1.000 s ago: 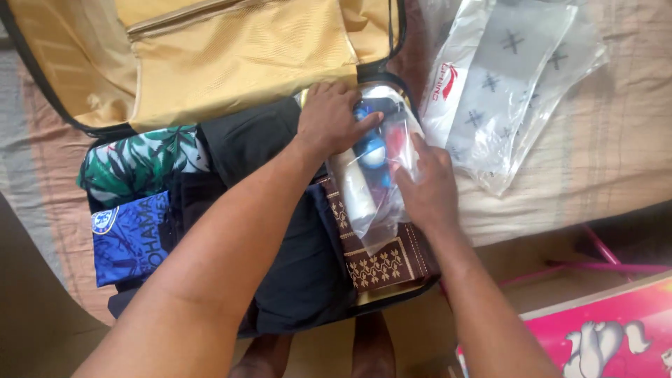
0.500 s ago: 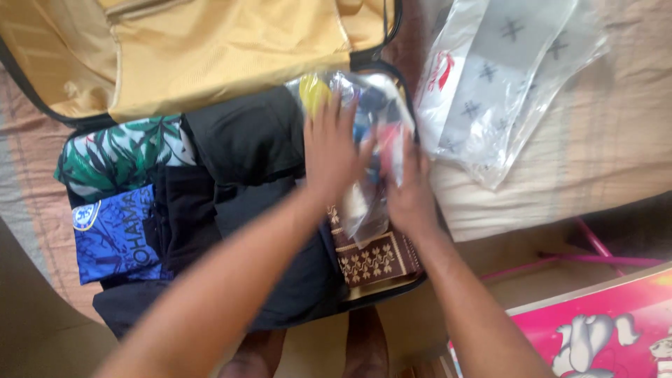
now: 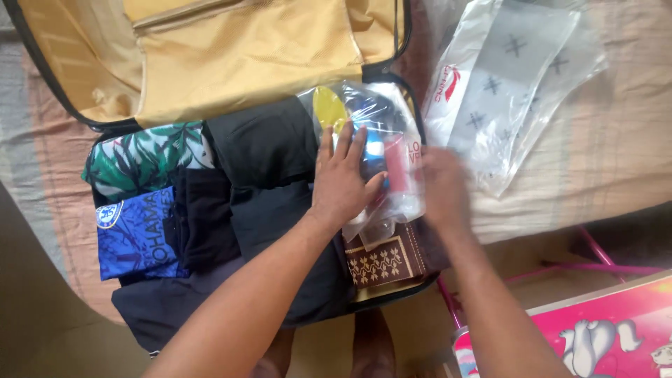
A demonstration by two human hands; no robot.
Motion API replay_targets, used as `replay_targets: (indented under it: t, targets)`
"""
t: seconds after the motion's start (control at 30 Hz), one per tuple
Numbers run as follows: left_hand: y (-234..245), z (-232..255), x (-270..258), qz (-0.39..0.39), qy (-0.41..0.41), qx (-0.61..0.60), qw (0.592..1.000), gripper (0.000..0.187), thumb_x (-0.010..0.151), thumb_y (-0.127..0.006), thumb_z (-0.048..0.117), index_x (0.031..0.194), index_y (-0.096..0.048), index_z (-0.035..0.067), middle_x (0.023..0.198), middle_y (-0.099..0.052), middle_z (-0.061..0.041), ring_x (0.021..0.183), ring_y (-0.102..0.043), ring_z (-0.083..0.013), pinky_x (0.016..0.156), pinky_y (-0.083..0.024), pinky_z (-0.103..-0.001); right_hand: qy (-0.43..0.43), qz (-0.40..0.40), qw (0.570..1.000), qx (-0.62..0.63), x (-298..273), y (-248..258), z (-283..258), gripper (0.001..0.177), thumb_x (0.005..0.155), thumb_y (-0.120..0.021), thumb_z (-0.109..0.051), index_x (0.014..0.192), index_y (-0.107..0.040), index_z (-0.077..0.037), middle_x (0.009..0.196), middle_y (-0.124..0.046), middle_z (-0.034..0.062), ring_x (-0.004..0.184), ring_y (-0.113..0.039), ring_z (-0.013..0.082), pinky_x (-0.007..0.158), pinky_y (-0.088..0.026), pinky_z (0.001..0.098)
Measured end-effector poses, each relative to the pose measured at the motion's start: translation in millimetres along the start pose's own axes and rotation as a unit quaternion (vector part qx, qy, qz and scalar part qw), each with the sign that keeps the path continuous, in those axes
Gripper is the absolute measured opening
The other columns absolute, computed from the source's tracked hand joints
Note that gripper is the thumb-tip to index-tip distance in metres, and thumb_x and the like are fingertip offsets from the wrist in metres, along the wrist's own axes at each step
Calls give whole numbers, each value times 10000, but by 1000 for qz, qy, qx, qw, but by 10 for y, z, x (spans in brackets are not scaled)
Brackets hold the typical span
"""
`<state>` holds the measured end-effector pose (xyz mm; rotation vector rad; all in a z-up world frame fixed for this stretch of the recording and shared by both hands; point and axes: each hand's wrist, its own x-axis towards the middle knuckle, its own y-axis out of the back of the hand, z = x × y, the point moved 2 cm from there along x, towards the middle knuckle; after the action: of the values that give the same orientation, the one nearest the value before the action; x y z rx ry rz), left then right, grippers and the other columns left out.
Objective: Packing personal items and shoes into a suitcase.
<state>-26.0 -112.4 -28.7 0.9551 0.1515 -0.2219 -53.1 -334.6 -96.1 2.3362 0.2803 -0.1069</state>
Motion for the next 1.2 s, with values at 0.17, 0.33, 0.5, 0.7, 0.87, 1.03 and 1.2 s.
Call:
replay_targets:
  t: [0.17,0.33,0.5,0.7,0.87,1.03,1.2]
  targets:
    - [310,107,-263,6,-18,24,1000,845,857,-757,445,1543,-417,89,1610,-291,-218,1509,-156,-450,1179,-172,-597,-364,195,909,-60,176,359,495,611,950,-739,-316,1395,-483,17,1366,-537,239,1195,-573,411,992,-455,488]
    - [543,143,-960,55,-23,-78,995,637,928,-728,298,1483,-508,75,1644,-324,-221,1548,-250,-446,1229,-269,-522,-483,165,859,-37,203,238,1240,670,831,-809,-240,1334,-467,41,1273,-557,239,1172,-584,381,961,-481,442]
    - [824,165,-1660,-11,118,-253,960,366,927,-678,122,1279,-649,28,1479,-570,-169,1382,-553,-311,1110,-438,-395,-172,281,940,84,262,629,490,186,938,-573,-24,1096,-648,38,1056,-710,175,1003,-691,331,948,-538,451]
    - [1280,613,-1821,-55,171,-407,895,387,910,-702,161,1269,-679,18,1258,-753,-117,1198,-709,-224,1051,-516,-354,110,138,984,29,-698,953,-1695,107,908,-600,-70,971,-614,15,980,-613,205,945,-587,401,841,-490,496]
    - [1720,908,-1923,63,168,-343,922,485,860,-737,159,1301,-588,25,1146,-716,-134,1038,-690,-234,906,-519,-355,225,-55,964,132,-1703,568,-2585,61,849,-688,-113,874,-660,-65,918,-618,148,885,-590,371,747,-455,486]
    - [1813,482,-2853,148,347,-252,891,217,884,-667,164,1001,-768,11,756,-767,-79,638,-709,-193,635,-564,-349,271,-110,942,165,-2517,526,-2942,176,759,-727,-93,931,-712,-58,943,-614,169,900,-604,376,759,-487,480]
    - [1831,267,-4033,145,406,-494,755,294,947,-603,195,1074,-768,-13,857,-778,-80,752,-727,-135,652,-590,-288,190,-255,939,133,-2888,841,-3181,148,731,-748,-69,863,-684,-90,922,-648,106,919,-655,347,773,-527,457]
